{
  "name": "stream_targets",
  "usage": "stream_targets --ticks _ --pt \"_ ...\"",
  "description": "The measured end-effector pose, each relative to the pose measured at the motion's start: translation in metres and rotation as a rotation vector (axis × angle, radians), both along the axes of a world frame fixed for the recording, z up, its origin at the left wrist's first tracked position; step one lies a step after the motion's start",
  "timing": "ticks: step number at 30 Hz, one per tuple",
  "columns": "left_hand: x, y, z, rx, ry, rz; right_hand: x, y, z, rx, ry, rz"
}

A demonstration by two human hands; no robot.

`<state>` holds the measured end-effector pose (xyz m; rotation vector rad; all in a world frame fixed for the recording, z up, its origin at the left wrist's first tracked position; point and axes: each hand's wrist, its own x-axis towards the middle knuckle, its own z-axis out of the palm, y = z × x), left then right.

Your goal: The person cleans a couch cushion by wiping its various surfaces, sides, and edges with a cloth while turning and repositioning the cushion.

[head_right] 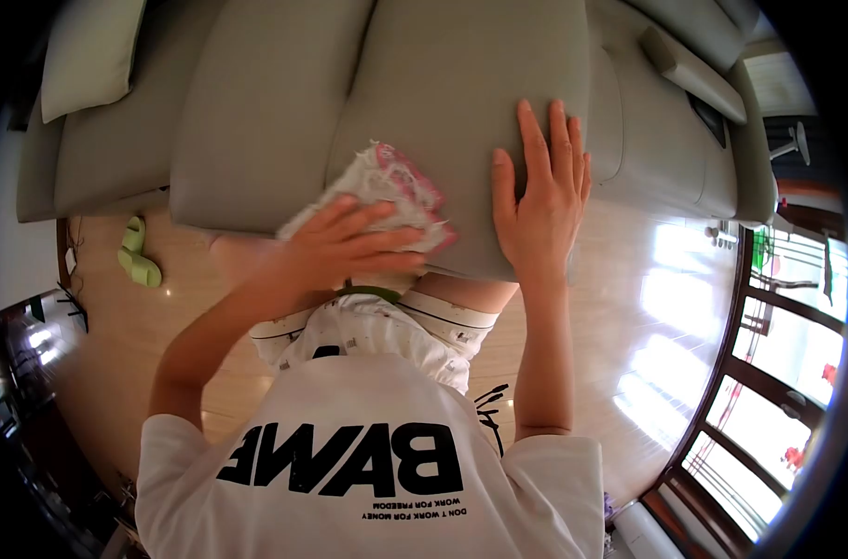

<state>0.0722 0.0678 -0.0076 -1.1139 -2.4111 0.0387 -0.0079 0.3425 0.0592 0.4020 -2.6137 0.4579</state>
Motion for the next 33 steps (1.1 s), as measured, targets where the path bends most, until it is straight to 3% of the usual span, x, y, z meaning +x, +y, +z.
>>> stream_targets --ticks 4,8,17,20,24,27,31,33 --pt "-0.001 -0.063 -0.004 -0.007 0.067 0.085 0.004 0.035 -0.002 -0.138 -0.096 0.13" --pt "-0.004 -0.053 -0.002 -0.1 0.096 0.088 0.01 0.05 -0.009 -0.547 -0.248 0.101" --pt "-0.026 0.129 -0.012 -0.034 0.194 -0.193 0.002 0.054 -0.023 -0.736 -0.256 0.082" --pt "-0.018 0.167 -0.027 0.089 0.258 -0.068 0.002 0.067 -0.017 -1.206 -0.484 0.097" --pt "-0.014 0.134 -0.025 0.16 0.199 -0.004 0.017 0.09 -0.036 -1.196 -0.612 0.135" --pt "-0.009 0.086 -0.027 0.216 0.157 0.061 0.038 0.092 -0.051 -1.436 -0.654 0.212" --pt "-0.005 0.097 -0.02 0.209 0.1 0.055 0.049 0.079 -0.054 -1.825 -0.671 0.289" --pt "-0.011 0.126 -0.016 0.154 0.094 -0.009 0.048 0.084 -0.056 -1.846 -0.703 0.349"
